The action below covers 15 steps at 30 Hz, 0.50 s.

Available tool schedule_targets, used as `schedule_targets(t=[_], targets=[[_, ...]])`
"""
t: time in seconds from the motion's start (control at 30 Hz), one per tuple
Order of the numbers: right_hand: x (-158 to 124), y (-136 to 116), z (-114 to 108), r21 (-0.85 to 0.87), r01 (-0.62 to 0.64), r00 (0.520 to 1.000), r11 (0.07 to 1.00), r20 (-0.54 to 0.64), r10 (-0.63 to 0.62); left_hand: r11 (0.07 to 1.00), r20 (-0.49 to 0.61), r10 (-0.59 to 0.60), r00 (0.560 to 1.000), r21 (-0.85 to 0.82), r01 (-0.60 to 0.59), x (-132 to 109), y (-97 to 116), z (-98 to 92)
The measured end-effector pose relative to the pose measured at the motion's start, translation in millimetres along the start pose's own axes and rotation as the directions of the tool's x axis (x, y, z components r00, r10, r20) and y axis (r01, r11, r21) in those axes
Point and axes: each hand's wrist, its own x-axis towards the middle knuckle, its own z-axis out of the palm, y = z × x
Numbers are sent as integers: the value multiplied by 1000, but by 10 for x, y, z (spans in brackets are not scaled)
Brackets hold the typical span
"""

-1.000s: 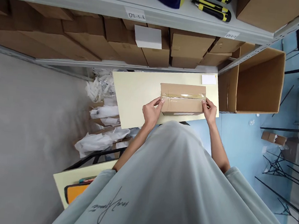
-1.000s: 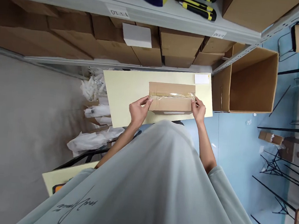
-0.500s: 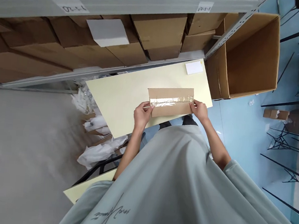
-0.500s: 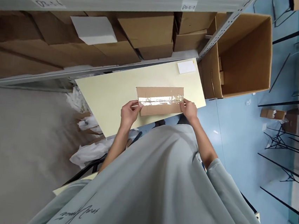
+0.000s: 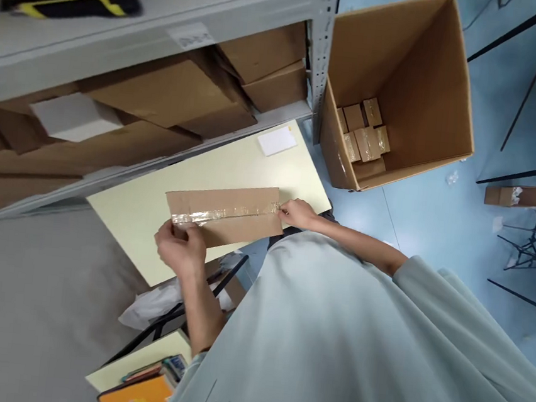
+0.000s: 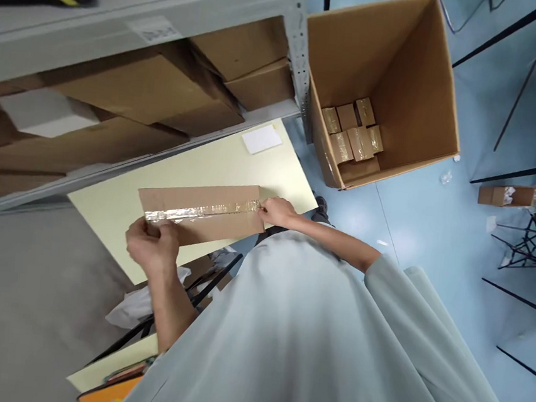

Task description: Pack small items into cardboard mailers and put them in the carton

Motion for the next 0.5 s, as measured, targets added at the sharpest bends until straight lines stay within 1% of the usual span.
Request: schedule_targets(t=[0.07,0.1,0.2,0.27,0.3,0.33,0.4,0.5], targets=[[-102,198,-171,57,-20,1000,998,-18,21,997,-32,-25,999,76,28,-237,430,-60],[-170,286,-243,89,-29,999,996,-33,32,995,-39,1,999,96,2,-344,636,-94],[-411,519,-423,187,-42,992,982,-107,62,980,-37,183,982,90,-180,-581,1153,-191],[-594,659,-524,264,-47,979,963,-181,97,950,-41,311,950,55,-308,-675,1411,-237],[-695,725,-570,319,-45,966,947,-227,123,926,-41,376,926,28,-375,-711,1518,-253],[-803,787,-612,382,-36,948,923,-279,152,898,-39,440,897,-6,-440,-742,1616,-263],[-1048,893,-677,508,13,897,862,-387,214,833,-37,544,838,-95,-545,-805,1788,-270],[-1462,1002,-713,620,84,797,780,-511,321,739,-20,647,762,-233,-633,-905,2006,-238]])
